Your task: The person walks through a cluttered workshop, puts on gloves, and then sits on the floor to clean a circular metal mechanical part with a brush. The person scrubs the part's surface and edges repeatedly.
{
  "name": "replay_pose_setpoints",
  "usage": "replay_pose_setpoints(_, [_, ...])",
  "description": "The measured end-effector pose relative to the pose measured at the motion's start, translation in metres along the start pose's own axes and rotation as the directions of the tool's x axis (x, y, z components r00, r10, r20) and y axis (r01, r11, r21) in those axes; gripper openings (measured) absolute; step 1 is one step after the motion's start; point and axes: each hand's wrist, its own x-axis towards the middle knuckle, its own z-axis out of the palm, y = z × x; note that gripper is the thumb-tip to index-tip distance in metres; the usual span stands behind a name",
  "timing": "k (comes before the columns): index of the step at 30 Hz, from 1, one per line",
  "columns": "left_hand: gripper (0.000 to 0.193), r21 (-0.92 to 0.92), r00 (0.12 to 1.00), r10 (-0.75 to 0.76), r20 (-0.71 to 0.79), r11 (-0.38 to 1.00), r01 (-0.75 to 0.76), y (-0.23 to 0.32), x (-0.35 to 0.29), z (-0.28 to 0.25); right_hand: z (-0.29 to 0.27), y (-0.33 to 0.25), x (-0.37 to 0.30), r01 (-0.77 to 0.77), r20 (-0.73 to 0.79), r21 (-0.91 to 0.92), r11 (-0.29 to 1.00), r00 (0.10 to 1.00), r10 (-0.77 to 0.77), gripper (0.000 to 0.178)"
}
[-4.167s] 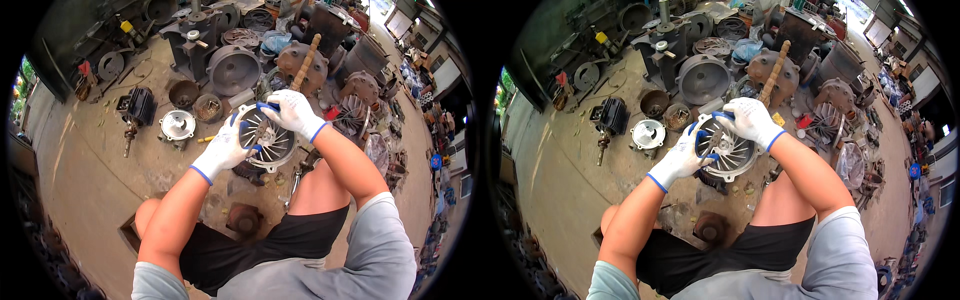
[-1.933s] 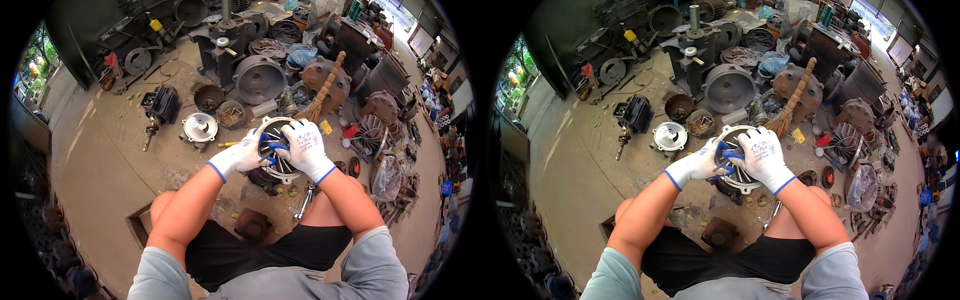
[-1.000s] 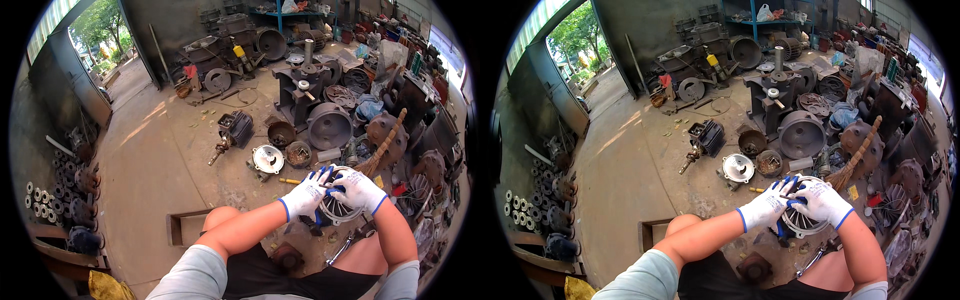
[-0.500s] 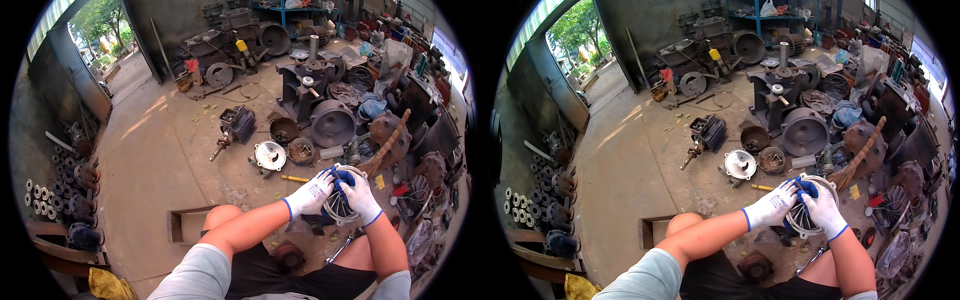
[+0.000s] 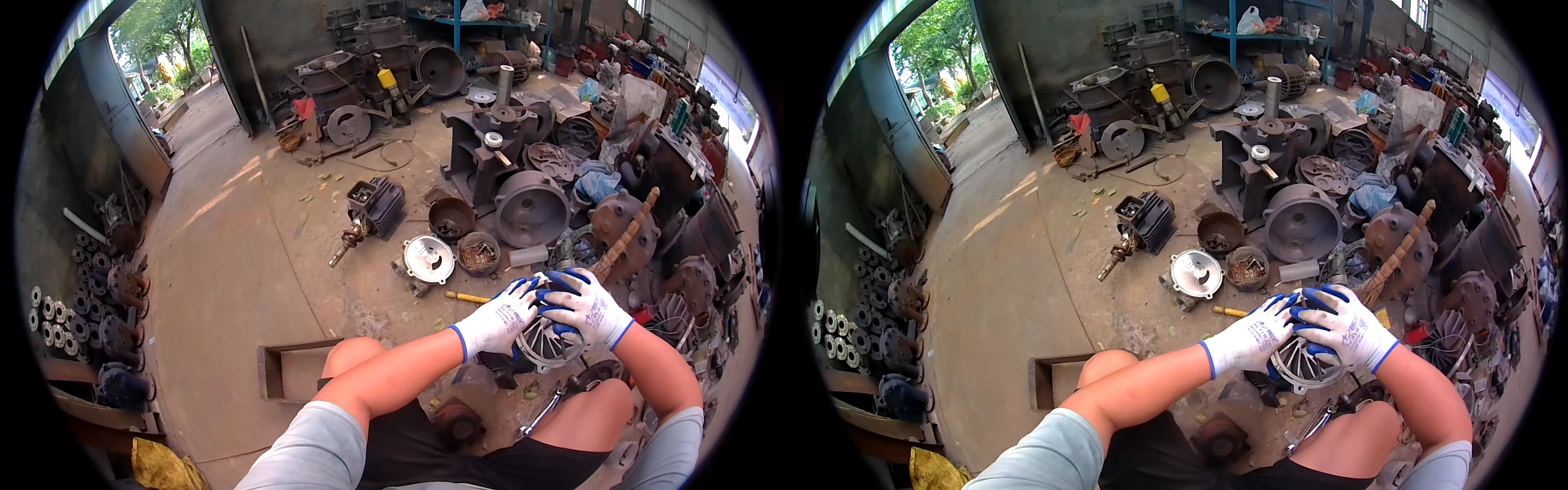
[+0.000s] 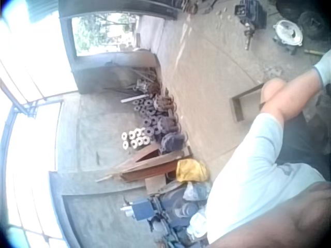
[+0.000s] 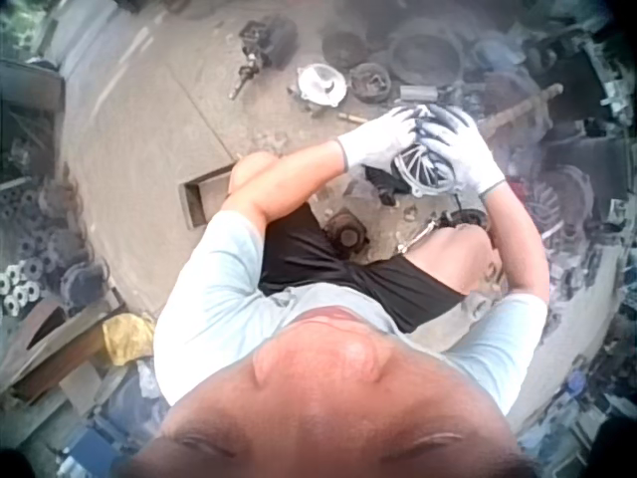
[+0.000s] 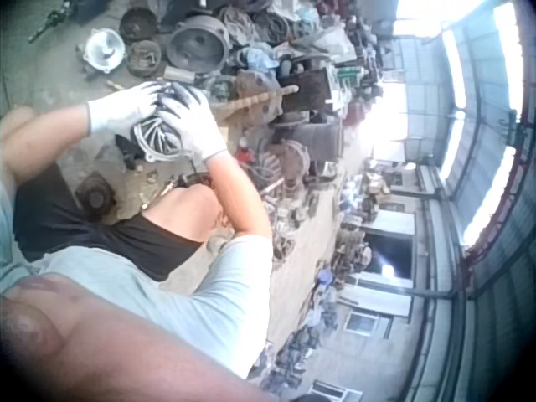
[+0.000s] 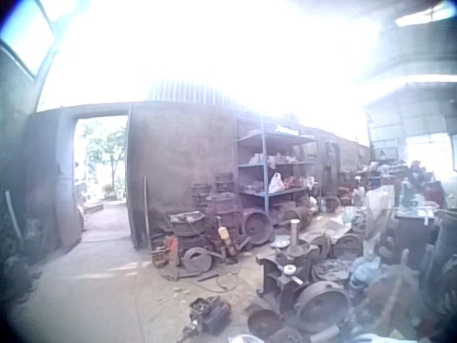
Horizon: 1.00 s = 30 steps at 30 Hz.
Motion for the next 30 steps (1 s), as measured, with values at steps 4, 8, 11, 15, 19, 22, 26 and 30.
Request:
replay_pose_setpoints(4, [0.102,0.021,1.000,0.028,0.003,0.999,-0.028,-0.003,0.004,0.008,0.015,0.016,0.025,0.102,0.092,0.156,0.982,0.989,-0.117,0.047])
replay_pose_setpoints(8, [0.094,0.022,0.998,0.053,-0.036,0.998,-0.052,-0.006,0.005,0.007,0.042,-0.002,0.011,-0.125,-0.124,0.168,0.978,0.981,0.146,0.040])
replay_pose_setpoints(11, [0.095,0.042,1.000,0.024,0.013,0.999,-0.025,-0.009,0.000,0.007,0.056,-0.049,0.011,-0.538,-0.260,0.126,0.833,0.793,0.551,0.035])
replay_pose_setpoints(15, [0.085,0.063,0.999,0.032,0.015,0.997,-0.033,-0.009,0.001,0.017,0.052,-0.073,0.015,-0.722,-0.188,0.025,0.692,0.676,0.712,0.043])
replay_pose_setpoints(19, [0.084,0.049,0.999,0.042,0.015,0.998,-0.042,-0.008,0.003,0.005,0.003,-0.041,0.010,-0.428,0.158,0.067,0.901,0.896,0.414,0.064])
replay_pose_setpoints(22, [0.085,0.000,0.999,0.038,-0.009,0.999,-0.038,-0.004,0.006,0.003,-0.006,-0.014,0.008,-0.247,0.305,0.062,0.967,0.927,0.218,0.055])
replay_pose_setpoints(26, [0.082,0.084,0.998,0.059,0.008,0.995,-0.059,-0.009,0.004,0.010,-0.001,-0.026,0.015,-0.312,0.337,-0.030,0.950,0.891,0.304,0.037])
replay_pose_setpoints(30, [0.081,0.081,0.997,0.081,-0.001,0.993,-0.080,-0.009,0.000,0.012,0.021,-0.089,0.024,-0.835,0.198,-0.053,0.548,0.529,0.825,0.034])
